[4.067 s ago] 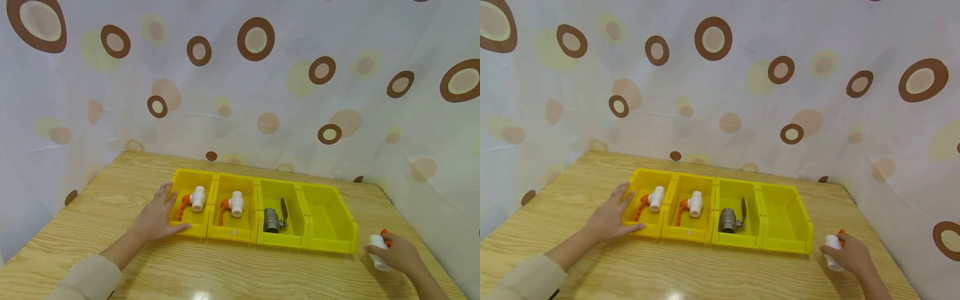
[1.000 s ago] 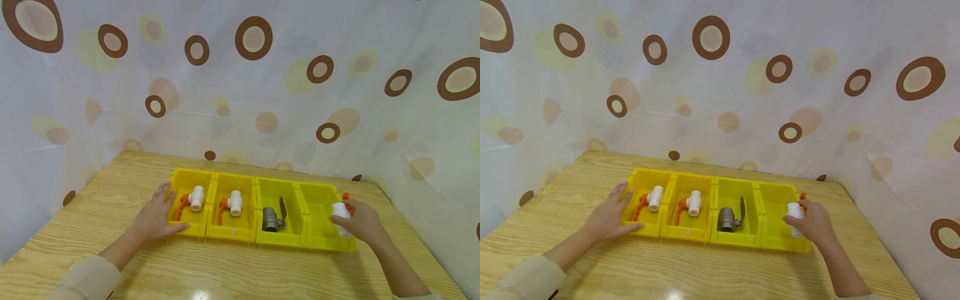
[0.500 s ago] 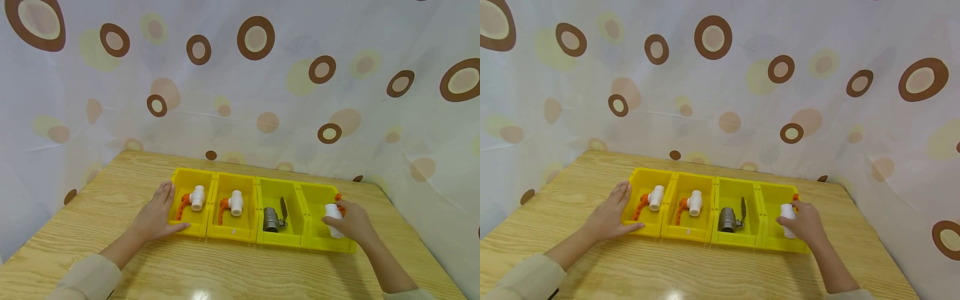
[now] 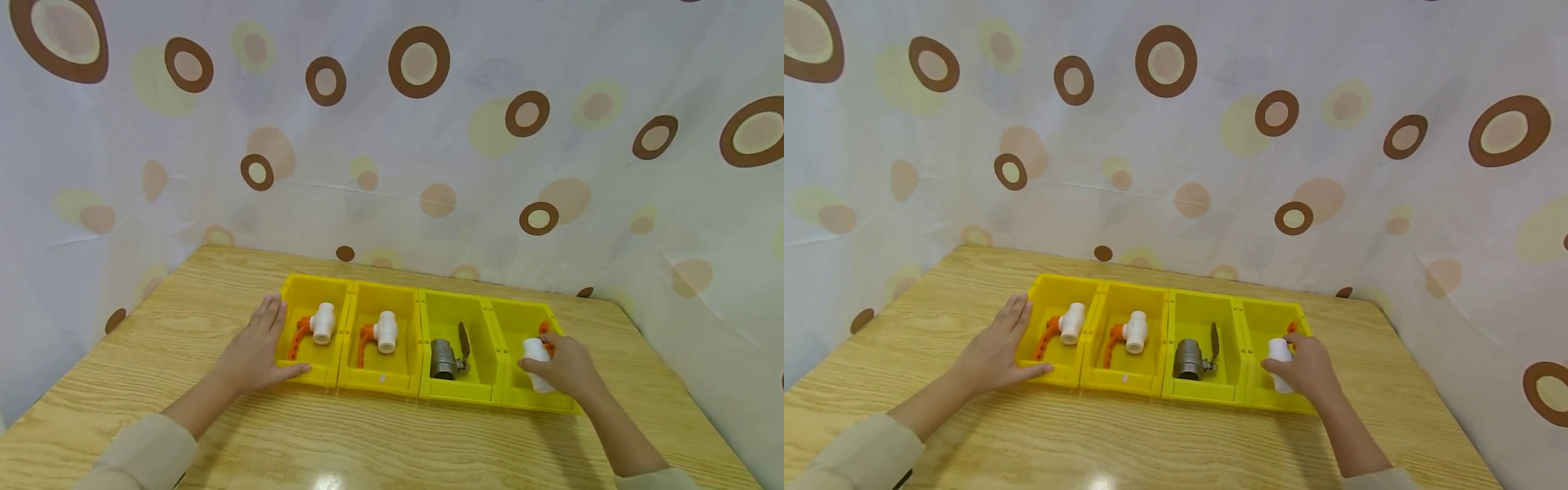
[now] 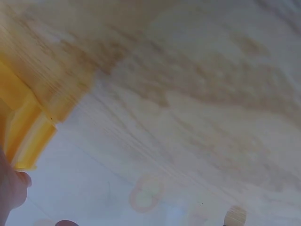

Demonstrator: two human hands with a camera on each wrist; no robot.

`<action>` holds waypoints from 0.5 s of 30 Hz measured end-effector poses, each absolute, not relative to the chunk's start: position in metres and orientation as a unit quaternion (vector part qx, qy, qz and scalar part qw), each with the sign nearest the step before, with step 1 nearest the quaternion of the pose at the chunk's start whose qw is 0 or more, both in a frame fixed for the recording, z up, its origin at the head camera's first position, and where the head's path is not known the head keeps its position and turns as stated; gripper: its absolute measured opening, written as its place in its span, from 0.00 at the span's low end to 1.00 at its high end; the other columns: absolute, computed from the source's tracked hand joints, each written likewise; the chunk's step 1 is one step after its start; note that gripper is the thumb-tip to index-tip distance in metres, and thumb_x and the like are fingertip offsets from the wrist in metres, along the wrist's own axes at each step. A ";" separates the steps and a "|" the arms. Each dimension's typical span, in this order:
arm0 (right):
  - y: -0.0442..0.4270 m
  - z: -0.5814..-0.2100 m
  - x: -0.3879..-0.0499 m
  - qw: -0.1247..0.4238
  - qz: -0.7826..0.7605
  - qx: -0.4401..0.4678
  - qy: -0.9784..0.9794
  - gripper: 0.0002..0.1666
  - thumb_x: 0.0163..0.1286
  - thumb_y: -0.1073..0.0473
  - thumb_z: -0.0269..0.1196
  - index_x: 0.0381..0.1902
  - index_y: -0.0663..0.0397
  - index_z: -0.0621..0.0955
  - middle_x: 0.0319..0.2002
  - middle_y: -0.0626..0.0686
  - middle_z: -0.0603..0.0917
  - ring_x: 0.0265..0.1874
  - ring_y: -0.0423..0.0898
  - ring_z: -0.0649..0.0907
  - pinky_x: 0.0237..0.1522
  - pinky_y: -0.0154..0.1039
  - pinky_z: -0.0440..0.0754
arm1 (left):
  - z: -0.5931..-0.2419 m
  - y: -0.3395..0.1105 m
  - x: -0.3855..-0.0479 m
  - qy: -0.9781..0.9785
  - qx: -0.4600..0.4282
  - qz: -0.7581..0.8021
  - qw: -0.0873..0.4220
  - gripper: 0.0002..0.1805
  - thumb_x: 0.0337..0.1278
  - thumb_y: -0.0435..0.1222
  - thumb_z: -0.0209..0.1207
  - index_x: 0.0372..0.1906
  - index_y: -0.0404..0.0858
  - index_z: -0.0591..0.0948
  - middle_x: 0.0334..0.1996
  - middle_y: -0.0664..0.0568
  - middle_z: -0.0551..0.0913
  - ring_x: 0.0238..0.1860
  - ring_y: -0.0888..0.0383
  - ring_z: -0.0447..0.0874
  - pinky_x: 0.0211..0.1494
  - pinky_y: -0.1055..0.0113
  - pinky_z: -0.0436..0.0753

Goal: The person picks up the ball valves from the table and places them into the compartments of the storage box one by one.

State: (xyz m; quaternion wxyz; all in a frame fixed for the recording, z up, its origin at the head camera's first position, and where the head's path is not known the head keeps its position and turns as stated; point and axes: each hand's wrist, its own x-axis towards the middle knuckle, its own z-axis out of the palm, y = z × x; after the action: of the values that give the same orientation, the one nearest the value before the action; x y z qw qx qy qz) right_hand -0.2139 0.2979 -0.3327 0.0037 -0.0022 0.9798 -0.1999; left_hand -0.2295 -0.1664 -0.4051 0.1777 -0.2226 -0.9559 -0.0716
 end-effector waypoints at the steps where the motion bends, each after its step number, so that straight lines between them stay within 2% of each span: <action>1: 0.298 -0.333 -0.214 0.005 -0.200 -0.001 0.980 0.42 0.55 0.51 0.66 0.56 0.80 0.67 0.43 0.75 0.76 0.29 0.52 0.77 0.25 0.38 0.79 | -0.405 -0.167 -0.229 -0.955 -0.224 -0.072 0.180 0.58 0.44 0.65 0.58 0.64 0.18 0.59 0.66 0.27 0.57 0.69 0.34 0.53 0.69 0.47 0.61; 15: 0.293 -0.341 -0.220 -0.006 -0.196 -0.009 0.981 0.38 0.54 0.54 0.66 0.53 0.80 0.70 0.40 0.72 0.79 0.29 0.51 0.77 0.26 0.39 0.79 | -0.405 -0.167 -0.230 -0.956 -0.224 -0.073 0.174 0.58 0.43 0.63 0.59 0.64 0.18 0.59 0.67 0.27 0.57 0.69 0.34 0.53 0.68 0.48 0.63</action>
State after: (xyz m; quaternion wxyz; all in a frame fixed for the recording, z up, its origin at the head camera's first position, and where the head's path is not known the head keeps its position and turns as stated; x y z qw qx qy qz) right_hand -0.2203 0.2930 -0.3411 -0.0064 -0.0093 0.9805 -0.1960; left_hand -0.2297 -0.1666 -0.4055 0.1743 -0.2235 -0.9562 -0.0727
